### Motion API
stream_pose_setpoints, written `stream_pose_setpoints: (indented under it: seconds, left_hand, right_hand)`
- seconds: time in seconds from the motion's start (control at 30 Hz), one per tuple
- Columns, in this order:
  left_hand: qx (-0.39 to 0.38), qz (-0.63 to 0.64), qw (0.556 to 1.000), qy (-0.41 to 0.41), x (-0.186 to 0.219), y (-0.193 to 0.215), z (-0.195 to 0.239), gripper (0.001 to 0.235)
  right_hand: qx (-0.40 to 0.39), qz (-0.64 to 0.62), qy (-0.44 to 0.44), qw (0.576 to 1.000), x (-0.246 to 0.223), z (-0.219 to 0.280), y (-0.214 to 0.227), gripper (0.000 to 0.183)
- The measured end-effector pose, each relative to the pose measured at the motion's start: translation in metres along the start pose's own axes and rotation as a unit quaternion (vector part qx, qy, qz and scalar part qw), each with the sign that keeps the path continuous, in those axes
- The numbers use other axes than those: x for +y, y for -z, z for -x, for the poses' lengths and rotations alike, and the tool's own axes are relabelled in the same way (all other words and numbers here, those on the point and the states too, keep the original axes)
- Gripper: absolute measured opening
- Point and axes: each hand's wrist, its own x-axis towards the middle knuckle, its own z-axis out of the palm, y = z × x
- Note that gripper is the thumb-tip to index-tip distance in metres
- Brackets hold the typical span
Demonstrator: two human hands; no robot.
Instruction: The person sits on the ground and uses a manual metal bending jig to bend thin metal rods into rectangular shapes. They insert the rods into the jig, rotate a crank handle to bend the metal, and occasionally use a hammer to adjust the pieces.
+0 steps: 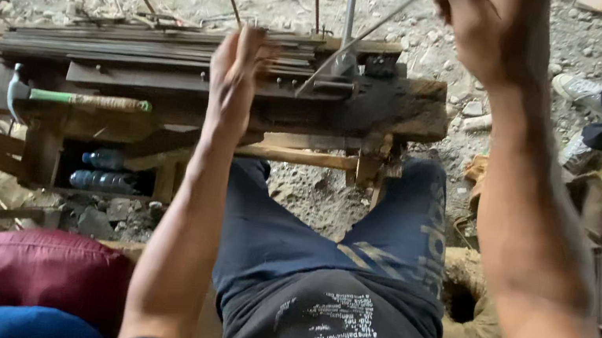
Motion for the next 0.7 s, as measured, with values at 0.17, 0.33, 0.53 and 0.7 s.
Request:
stream_pose_setpoints:
  seconds: [0.17, 0.33, 0.53, 0.7]
  left_hand:
    - [0.04, 0.149, 0.956, 0.251, -0.06, 0.004, 0.049, 0.061]
    - [0.038, 0.515, 0.822, 0.24, -0.075, -0.01, 0.092, 0.032]
    - [0.068, 0.412, 0.892, 0.174, -0.07, -0.011, 0.094, 0.029]
    - [0.075, 0.373, 0.906, 0.187, -0.077, -0.004, 0.085, 0.026]
  right_hand:
    - [0.08, -0.186, -0.176, 0.963, 0.002, 0.053, -0.013, 0.034]
    - [0.254, -0.483, -0.312, 0.778, 0.034, 0.114, -0.051, 0.02]
    - [0.313, -0.497, -0.37, 0.72, 0.055, 0.145, -0.081, 0.028]
    - [0.309, -0.479, -0.404, 0.716, 0.067, 0.153, -0.09, 0.028]
